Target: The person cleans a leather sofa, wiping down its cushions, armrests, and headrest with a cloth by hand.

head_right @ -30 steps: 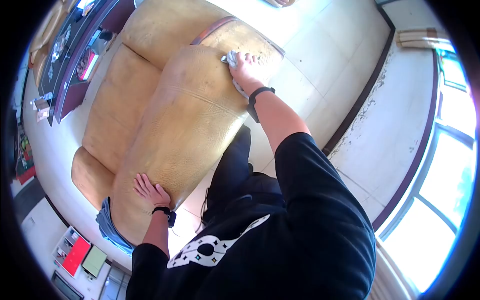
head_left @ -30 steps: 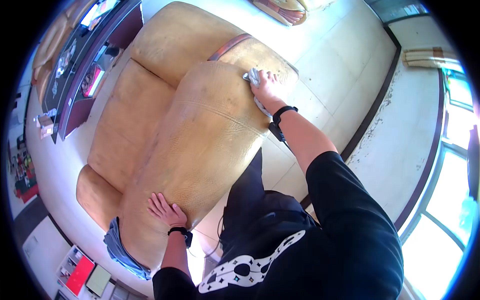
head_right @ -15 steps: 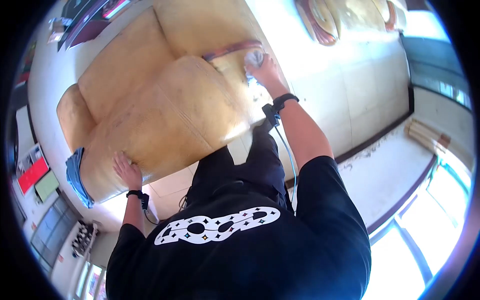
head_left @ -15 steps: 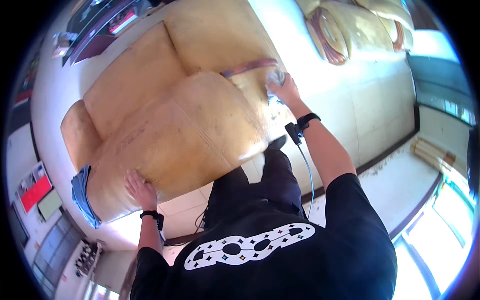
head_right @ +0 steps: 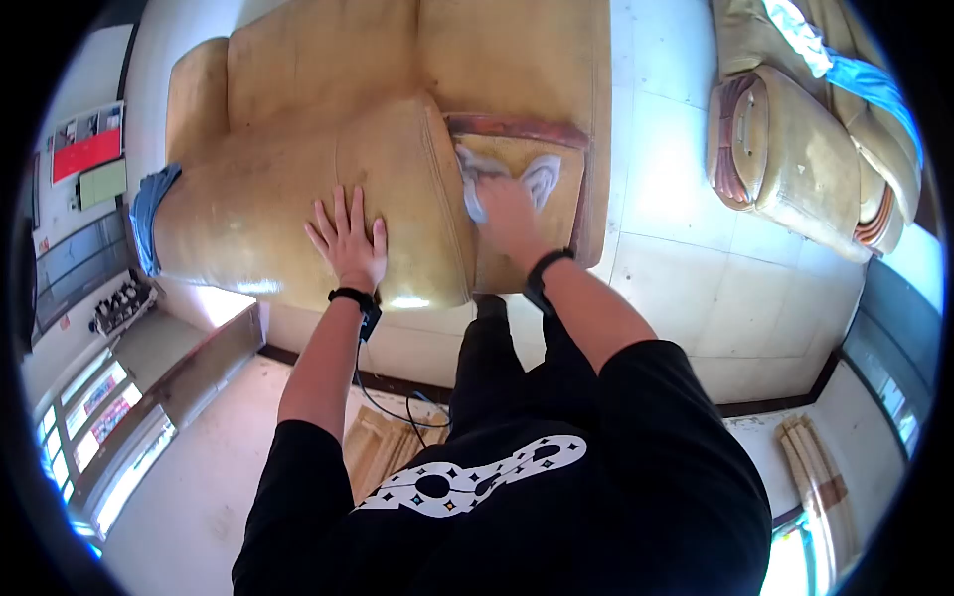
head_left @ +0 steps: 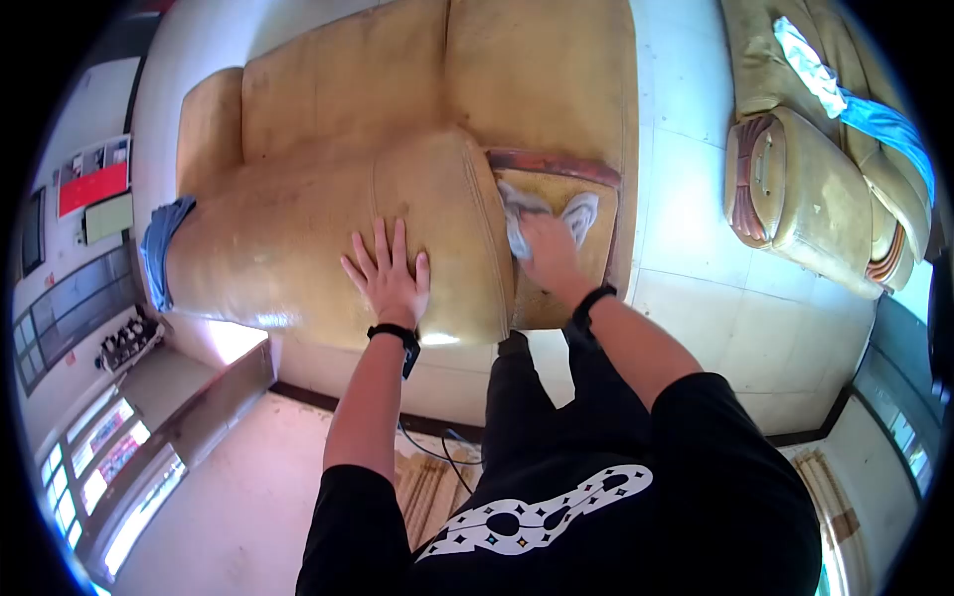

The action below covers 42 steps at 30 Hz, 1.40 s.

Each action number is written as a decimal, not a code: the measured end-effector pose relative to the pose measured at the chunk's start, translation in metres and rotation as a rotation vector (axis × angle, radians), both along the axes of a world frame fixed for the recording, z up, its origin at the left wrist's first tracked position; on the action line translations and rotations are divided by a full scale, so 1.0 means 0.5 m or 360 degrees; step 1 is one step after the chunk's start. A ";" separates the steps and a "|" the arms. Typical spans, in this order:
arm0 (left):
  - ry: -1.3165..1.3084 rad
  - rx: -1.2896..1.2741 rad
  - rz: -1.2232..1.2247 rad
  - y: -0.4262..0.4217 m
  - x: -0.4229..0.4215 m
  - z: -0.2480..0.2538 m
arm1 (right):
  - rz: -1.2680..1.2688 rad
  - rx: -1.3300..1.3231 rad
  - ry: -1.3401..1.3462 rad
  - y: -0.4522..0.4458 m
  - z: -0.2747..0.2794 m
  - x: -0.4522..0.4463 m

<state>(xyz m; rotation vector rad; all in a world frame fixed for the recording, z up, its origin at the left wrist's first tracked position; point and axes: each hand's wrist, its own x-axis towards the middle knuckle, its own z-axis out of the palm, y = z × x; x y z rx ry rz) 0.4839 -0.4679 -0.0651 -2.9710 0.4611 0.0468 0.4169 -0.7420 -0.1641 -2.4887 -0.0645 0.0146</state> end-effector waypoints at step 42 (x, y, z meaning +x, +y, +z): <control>-0.0469 -0.0160 -0.0190 0.014 0.006 -0.077 | -0.0142 -0.0310 -0.0300 -0.033 0.005 0.105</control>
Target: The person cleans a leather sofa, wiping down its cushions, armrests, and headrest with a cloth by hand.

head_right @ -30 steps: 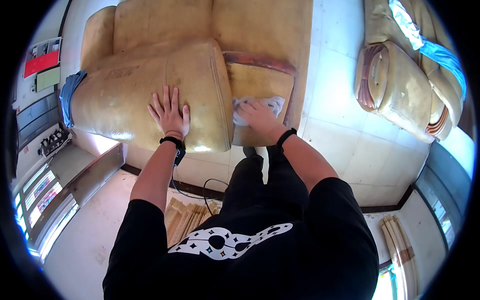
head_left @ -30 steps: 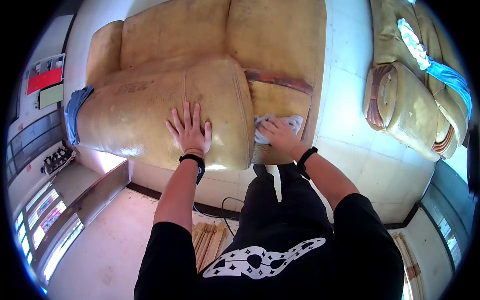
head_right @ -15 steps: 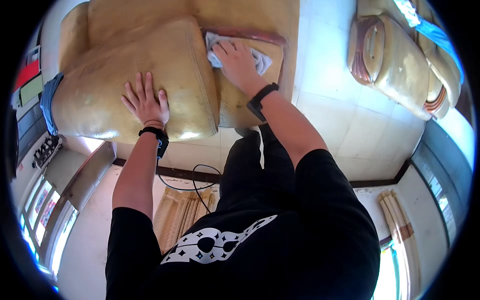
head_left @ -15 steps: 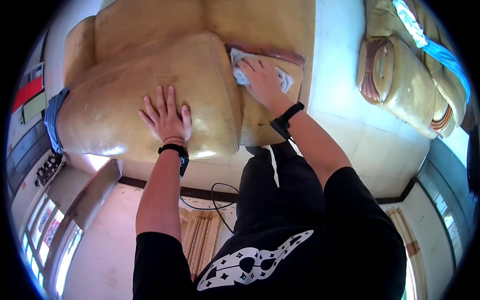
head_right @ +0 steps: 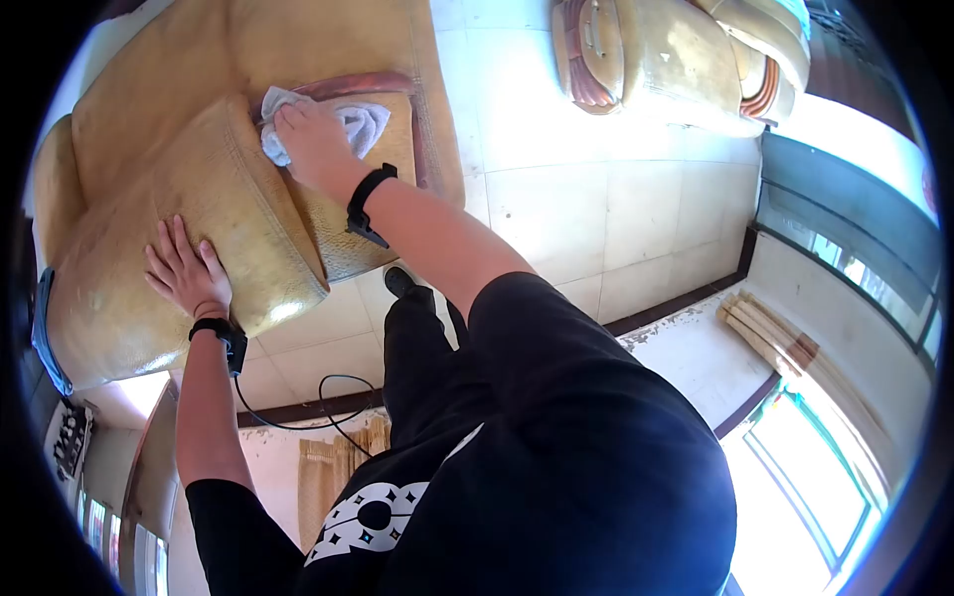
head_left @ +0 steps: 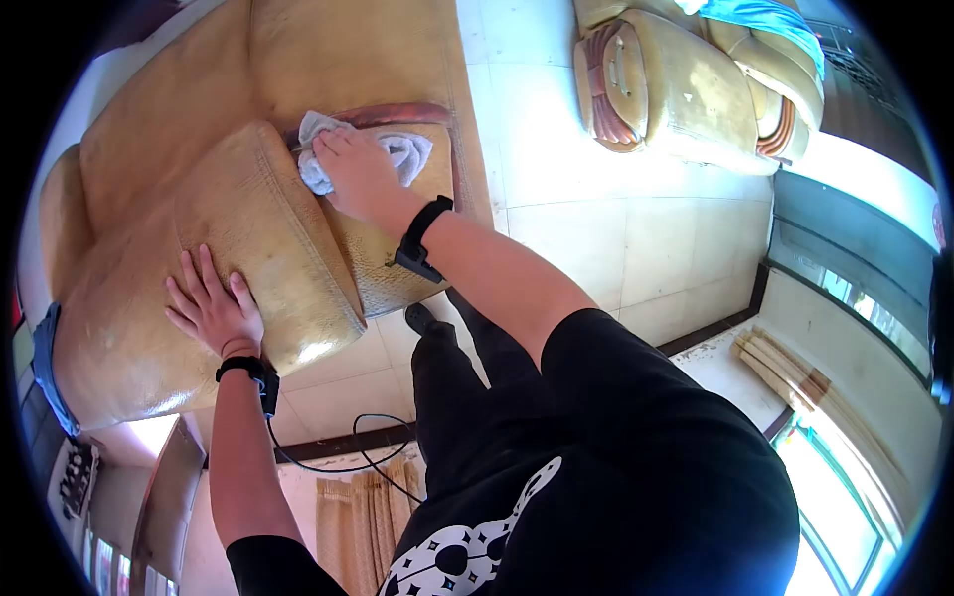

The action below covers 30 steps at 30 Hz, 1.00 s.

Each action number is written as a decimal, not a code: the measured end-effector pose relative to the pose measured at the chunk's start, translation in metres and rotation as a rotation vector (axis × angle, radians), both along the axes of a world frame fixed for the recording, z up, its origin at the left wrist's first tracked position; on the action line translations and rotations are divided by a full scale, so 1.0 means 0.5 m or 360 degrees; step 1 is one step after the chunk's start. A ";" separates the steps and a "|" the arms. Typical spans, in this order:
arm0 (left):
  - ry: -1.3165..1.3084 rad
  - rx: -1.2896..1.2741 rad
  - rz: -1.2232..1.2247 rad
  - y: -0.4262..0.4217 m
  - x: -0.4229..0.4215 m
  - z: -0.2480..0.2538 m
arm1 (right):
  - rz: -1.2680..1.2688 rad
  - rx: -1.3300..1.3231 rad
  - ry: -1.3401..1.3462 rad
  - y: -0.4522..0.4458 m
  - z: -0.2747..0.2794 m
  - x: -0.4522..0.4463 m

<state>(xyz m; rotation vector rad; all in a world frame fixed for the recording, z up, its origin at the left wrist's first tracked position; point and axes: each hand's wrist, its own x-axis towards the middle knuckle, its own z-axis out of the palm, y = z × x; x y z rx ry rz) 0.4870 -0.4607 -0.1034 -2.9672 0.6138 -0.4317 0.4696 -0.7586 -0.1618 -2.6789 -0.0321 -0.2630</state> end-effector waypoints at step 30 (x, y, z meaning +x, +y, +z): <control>0.0272 0.0052 0.0109 0.014 -0.005 0.000 | -0.0926 0.0903 0.0294 -0.123 0.022 -0.139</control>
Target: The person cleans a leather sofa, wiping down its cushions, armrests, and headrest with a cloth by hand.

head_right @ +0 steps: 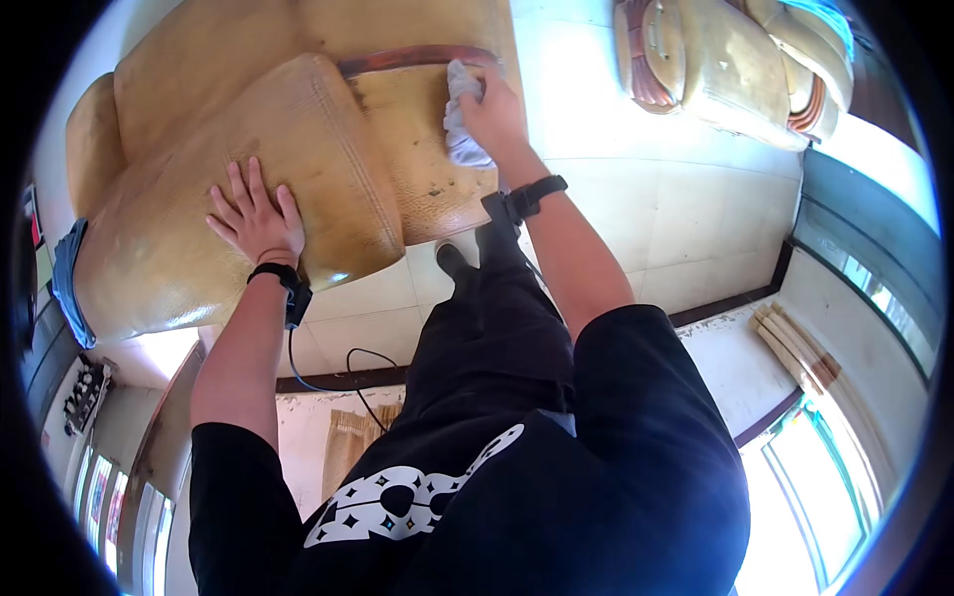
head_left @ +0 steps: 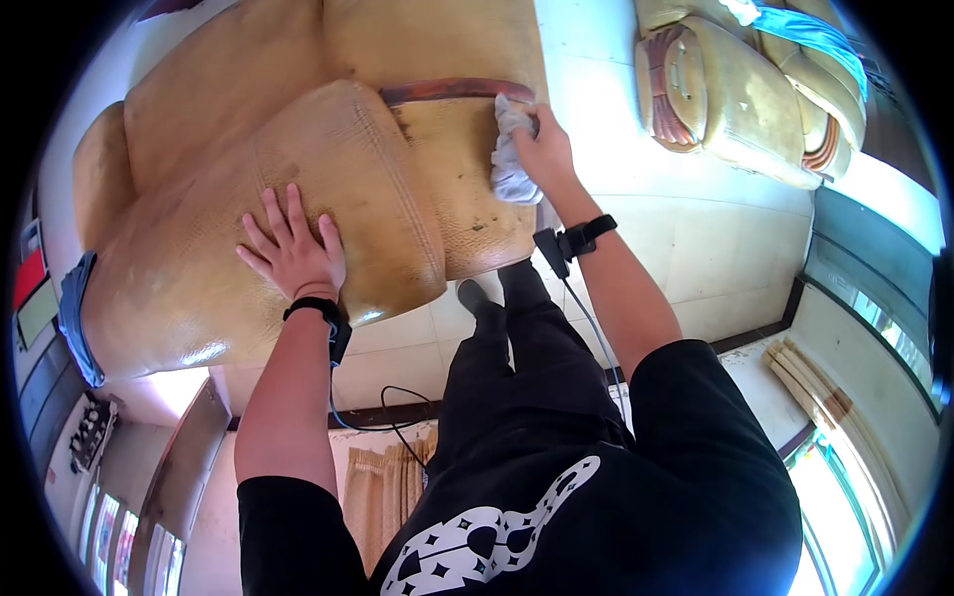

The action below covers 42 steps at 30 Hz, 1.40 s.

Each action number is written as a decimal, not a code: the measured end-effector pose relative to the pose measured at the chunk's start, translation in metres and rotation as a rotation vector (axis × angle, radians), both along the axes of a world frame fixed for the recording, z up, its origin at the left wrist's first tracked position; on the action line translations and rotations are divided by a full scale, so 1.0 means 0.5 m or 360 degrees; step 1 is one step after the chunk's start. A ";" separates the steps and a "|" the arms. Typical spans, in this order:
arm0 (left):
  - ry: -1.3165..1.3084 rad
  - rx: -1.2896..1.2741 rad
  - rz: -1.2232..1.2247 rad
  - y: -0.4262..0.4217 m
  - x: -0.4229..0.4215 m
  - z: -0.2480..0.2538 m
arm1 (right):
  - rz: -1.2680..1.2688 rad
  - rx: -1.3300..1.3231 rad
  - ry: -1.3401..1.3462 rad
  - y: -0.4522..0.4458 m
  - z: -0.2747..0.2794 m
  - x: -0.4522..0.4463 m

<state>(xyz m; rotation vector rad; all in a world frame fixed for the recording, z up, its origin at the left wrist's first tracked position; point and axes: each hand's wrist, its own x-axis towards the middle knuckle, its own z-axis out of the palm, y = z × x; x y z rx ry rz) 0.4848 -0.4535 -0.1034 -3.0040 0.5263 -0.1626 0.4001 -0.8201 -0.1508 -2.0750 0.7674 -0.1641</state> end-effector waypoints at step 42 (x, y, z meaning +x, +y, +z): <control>-0.0057 -0.0082 -0.0010 0.002 0.005 -0.010 | 0.0705 -0.0540 0.0507 0.118 -0.052 0.068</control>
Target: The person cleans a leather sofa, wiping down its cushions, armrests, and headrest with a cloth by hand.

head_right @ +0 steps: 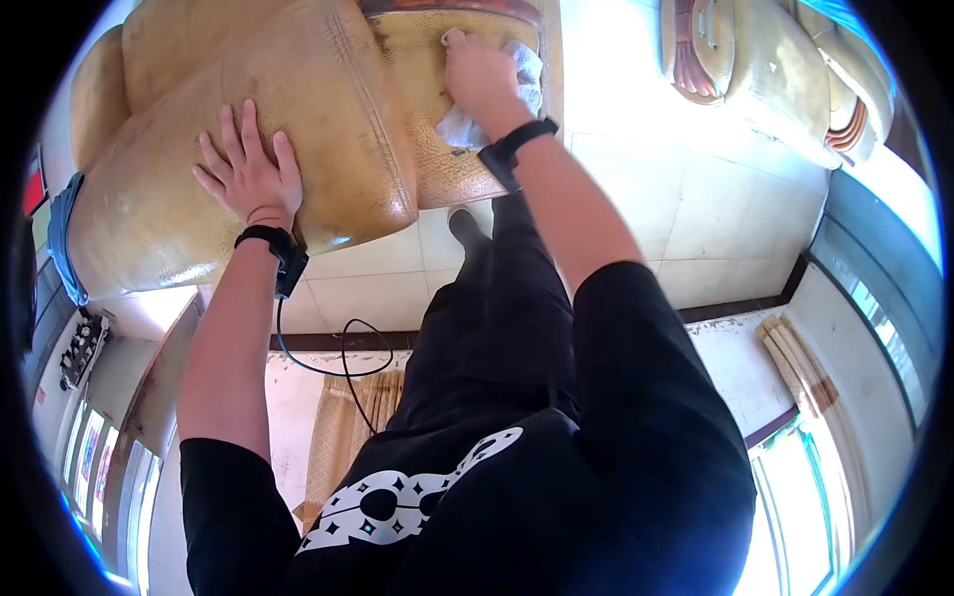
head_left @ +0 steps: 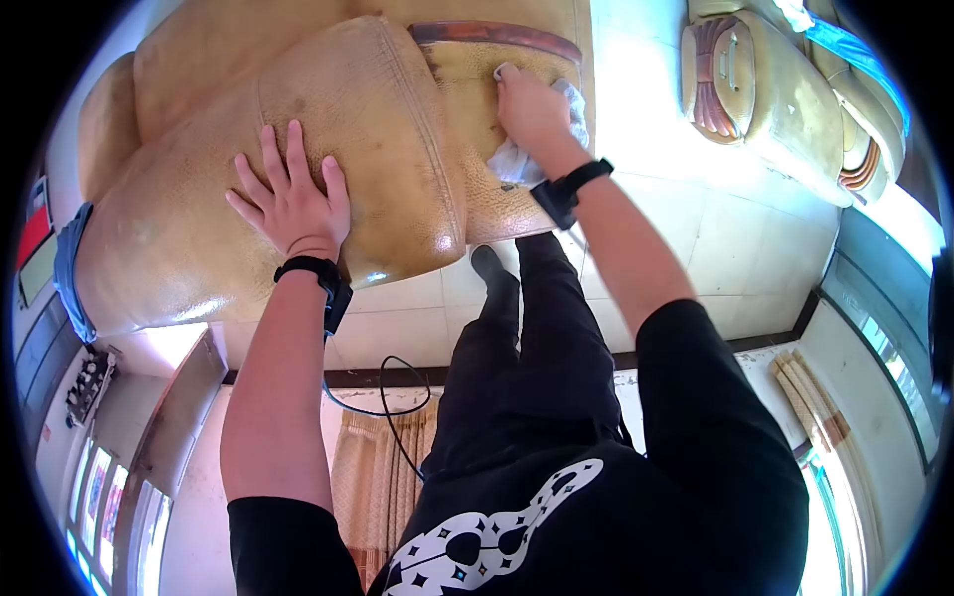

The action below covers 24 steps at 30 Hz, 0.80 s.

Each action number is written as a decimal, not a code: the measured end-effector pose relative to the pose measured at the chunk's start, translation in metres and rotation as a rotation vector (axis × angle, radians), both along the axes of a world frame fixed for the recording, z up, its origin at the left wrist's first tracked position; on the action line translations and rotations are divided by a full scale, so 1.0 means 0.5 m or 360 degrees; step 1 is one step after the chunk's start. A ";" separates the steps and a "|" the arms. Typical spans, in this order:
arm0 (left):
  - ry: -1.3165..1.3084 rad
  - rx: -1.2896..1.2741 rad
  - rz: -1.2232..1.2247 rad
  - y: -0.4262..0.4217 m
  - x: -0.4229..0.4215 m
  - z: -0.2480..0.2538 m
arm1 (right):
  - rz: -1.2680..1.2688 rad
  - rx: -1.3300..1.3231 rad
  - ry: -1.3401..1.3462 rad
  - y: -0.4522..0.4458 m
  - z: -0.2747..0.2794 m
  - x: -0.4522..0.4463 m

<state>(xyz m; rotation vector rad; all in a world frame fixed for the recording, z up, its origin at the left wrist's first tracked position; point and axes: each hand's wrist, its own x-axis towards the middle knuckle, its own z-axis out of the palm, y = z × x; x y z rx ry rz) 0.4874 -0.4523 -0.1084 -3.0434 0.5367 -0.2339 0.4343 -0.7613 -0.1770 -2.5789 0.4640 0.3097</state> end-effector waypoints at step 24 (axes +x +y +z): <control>-0.0001 -0.0039 -0.0011 0.002 0.002 0.002 | -0.0824 0.0617 -0.0402 -0.117 -0.006 -0.020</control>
